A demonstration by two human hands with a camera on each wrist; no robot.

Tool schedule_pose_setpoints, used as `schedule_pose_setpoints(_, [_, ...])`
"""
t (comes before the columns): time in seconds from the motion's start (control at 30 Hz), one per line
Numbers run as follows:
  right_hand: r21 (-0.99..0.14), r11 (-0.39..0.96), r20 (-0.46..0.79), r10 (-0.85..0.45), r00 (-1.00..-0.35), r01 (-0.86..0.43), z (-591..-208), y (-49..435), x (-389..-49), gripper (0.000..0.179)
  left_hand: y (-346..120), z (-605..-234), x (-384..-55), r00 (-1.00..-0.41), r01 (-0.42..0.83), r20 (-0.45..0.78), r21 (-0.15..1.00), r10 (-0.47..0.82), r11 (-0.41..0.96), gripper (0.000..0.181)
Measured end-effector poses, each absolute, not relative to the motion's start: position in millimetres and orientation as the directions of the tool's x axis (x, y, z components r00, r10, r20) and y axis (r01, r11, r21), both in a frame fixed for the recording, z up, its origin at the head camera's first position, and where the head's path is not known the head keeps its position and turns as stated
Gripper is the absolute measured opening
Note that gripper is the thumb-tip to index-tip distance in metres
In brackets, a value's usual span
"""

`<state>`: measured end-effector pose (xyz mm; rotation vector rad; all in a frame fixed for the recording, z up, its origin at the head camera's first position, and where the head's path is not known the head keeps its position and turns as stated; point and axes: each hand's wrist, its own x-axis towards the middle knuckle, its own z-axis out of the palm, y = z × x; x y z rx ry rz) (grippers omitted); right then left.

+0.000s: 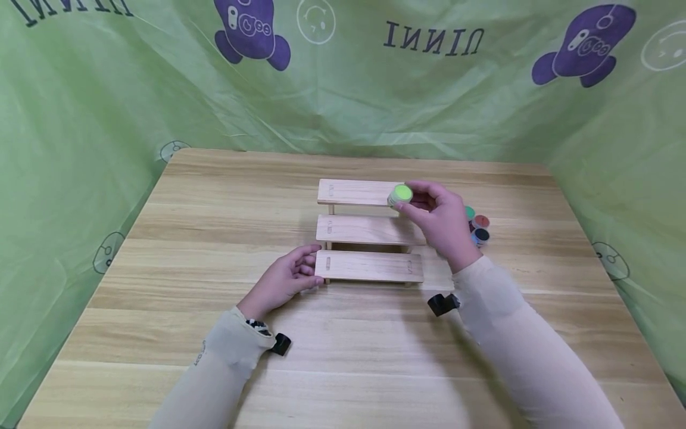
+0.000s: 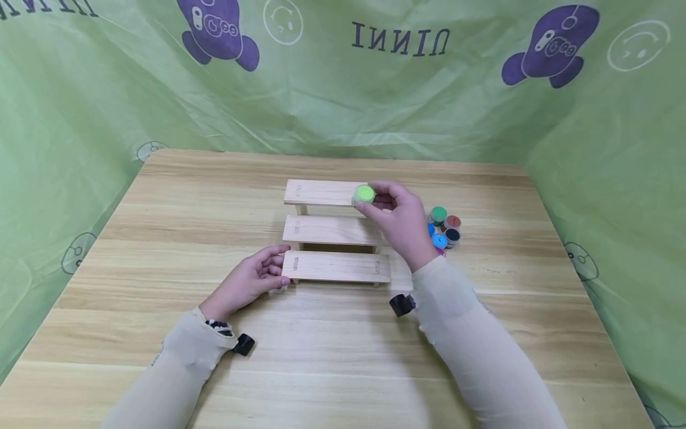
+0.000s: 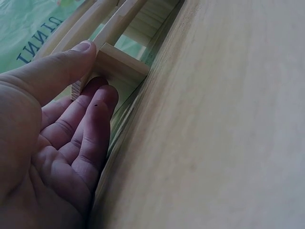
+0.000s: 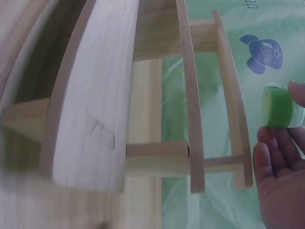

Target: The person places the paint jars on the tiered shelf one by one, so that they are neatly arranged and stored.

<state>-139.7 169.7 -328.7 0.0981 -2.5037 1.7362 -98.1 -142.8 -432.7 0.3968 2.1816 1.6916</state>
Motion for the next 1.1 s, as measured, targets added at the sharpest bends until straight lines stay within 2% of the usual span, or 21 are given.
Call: schedule_pose_setpoints(1.1, [-0.92, 0.377, 0.077, -0.085, -0.993, -0.103, -328, 123, -162, 0.048, -143, -437, -99, -0.907, 0.004, -0.103, 0.968, 0.409, 0.253, 0.069])
